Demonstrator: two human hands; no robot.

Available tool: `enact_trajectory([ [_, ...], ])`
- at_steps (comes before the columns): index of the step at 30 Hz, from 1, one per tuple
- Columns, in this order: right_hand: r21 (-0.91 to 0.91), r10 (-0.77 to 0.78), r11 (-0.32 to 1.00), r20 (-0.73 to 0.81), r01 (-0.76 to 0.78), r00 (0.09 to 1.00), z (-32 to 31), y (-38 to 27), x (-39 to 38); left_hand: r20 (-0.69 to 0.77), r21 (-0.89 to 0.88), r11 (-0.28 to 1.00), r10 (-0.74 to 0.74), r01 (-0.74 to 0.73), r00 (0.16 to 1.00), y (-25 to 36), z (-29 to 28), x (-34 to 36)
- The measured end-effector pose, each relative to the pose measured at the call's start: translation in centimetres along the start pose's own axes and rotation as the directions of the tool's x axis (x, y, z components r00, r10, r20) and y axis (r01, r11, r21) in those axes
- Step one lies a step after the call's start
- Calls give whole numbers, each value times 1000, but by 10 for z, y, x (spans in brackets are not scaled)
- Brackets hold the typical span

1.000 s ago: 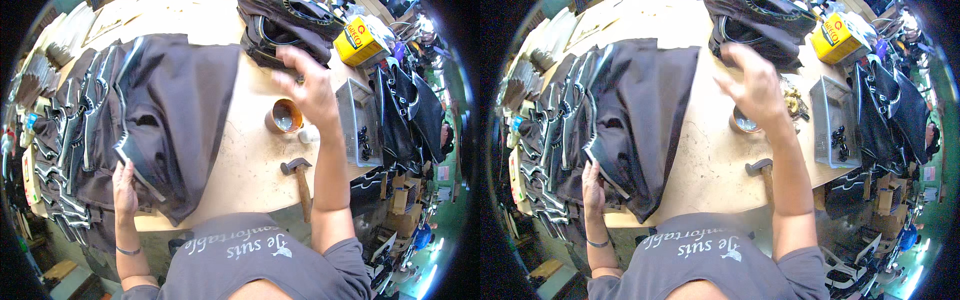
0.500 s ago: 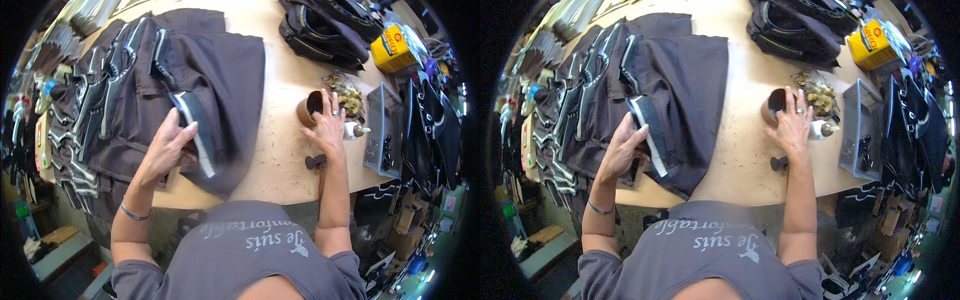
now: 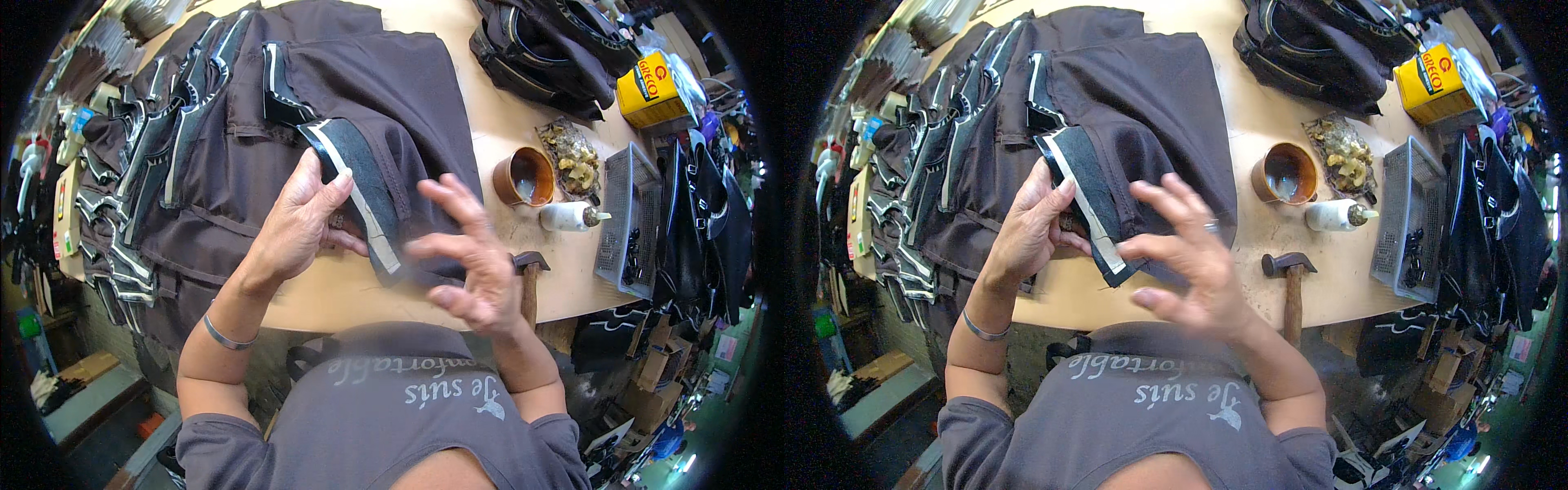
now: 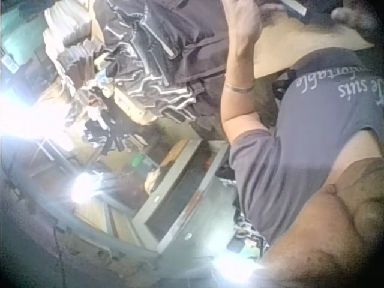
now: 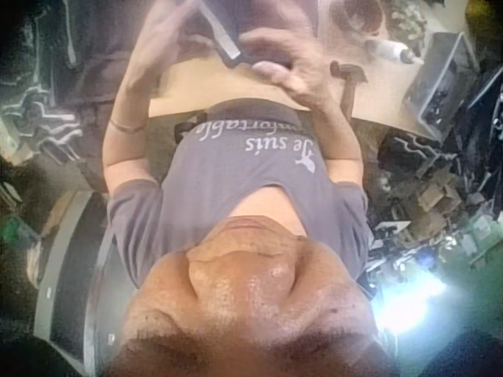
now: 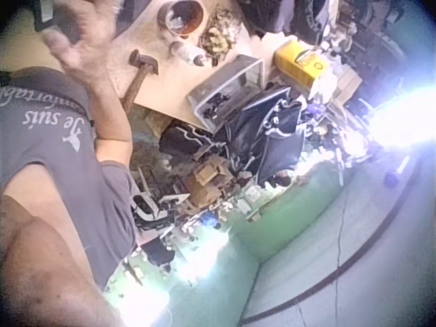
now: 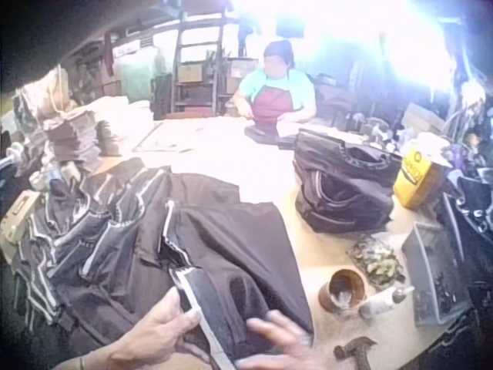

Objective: The person works at a cluttered workbench, handling dark leather or fabric pieces with white trim. They repeatedly fold, align, and press the edges of the pieces by hand, occasionally using a hammer to tap the material. The person also handles a small plastic bag containing small items and a small cup on the table.

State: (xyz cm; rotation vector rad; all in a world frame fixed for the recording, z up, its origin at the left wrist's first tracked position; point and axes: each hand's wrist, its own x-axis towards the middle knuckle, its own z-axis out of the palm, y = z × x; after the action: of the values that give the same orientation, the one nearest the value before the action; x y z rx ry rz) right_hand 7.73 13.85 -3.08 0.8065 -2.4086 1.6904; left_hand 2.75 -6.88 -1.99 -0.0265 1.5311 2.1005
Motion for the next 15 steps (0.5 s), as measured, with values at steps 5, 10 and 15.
enact_trajectory([
  [5, -228, -5, 973, 76, 22, 997, 25, -1, 9, 13, -30, 999, 36, -36, 999, -1, -5, 2],
  [10, -226, -150, 959, 103, 170, 983, 20, 5, -2, -4, -142, 990, 1, -2, 1000, -8, -12, 5],
  [15, -219, -134, 966, 41, 140, 990, 20, 6, -7, 10, -296, 955, 15, -11, 1000, -10, -13, 6],
])
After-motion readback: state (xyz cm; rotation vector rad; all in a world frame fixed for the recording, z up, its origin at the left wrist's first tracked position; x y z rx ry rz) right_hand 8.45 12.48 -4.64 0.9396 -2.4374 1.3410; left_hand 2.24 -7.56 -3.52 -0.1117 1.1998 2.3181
